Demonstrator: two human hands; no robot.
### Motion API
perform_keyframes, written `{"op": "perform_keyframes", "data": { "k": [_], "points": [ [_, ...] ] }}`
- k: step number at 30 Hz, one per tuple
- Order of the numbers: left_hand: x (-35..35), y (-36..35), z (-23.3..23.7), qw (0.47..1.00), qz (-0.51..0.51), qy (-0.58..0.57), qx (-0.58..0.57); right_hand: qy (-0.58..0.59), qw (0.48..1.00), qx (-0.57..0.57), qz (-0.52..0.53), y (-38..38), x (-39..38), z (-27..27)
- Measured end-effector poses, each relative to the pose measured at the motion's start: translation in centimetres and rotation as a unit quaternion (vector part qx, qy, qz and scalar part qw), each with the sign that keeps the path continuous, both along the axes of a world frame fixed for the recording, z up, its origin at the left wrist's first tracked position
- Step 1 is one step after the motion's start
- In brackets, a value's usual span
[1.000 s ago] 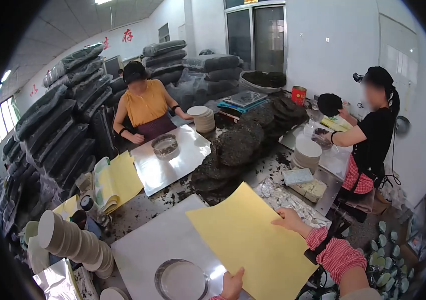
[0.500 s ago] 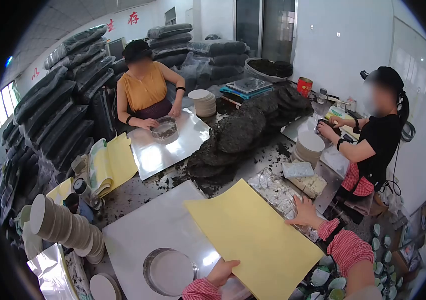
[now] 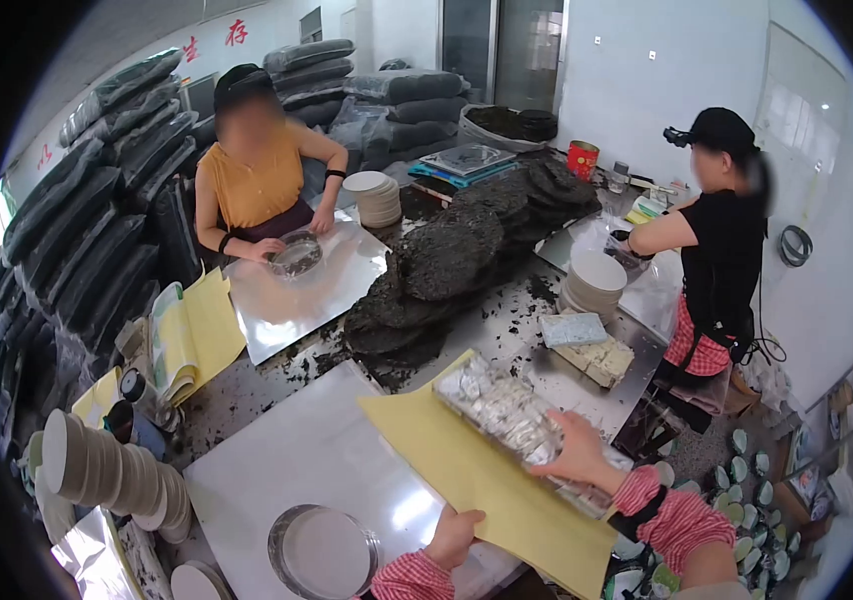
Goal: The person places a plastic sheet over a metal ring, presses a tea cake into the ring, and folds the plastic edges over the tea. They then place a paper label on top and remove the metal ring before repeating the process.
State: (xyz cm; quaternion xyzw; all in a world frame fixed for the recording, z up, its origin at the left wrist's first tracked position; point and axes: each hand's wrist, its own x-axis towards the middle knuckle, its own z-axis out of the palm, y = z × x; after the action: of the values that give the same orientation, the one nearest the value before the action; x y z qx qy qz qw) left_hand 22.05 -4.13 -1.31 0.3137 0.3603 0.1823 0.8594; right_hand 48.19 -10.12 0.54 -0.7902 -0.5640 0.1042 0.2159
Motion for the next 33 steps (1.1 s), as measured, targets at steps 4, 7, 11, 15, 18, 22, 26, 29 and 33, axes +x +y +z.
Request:
{"op": "perform_keyframes", "data": {
  "k": [4, 7, 11, 15, 18, 22, 26, 29, 33],
  "points": [
    [0.8, 0.5, 4.7, 0.997, -0.046, 0.055, -0.018, -0.104, 0.994, 0.02, -0.002, -0.4, -0.5, -2.7],
    [1.2, 0.3, 5.1, 0.994, -0.101, -0.024, 0.024, 0.068, 0.996, 0.053, 0.016, -4.5, 3.6, -2.1],
    [5.1, -0.1, 2.5, 0.75, -0.146, 0.115, 0.635, 0.36, 0.906, 0.087, -0.206, -12.9, 9.9, -4.9],
    [10.3, 1.7, -2.2, 0.552, -0.188, 0.243, 0.776, 0.661, 0.655, 0.256, -0.262, -19.0, 6.1, -7.8],
    [12.1, 2.1, -2.6, 0.505, -0.214, 0.273, 0.79, 0.611, 0.649, 0.301, -0.34, -17.7, 1.0, -6.5],
    [11.3, 4.0, -1.4, 0.532, -0.266, 0.223, 0.773, 0.567, 0.685, 0.233, -0.395, -17.7, 0.5, -9.1],
    [8.9, 6.8, -3.9, 0.702, -0.073, 0.247, 0.664, 0.705, 0.534, 0.267, -0.383, -17.0, -0.2, -10.0],
    [9.0, 8.5, -5.2, 0.841, 0.032, 0.231, 0.489, 0.604, 0.598, 0.317, -0.42, -16.0, -0.9, -10.3],
    [11.9, 8.3, -4.8, 0.773, 0.004, 0.319, 0.548, 0.569, 0.615, 0.331, -0.434, -16.2, 0.2, -10.1]
  ]
}}
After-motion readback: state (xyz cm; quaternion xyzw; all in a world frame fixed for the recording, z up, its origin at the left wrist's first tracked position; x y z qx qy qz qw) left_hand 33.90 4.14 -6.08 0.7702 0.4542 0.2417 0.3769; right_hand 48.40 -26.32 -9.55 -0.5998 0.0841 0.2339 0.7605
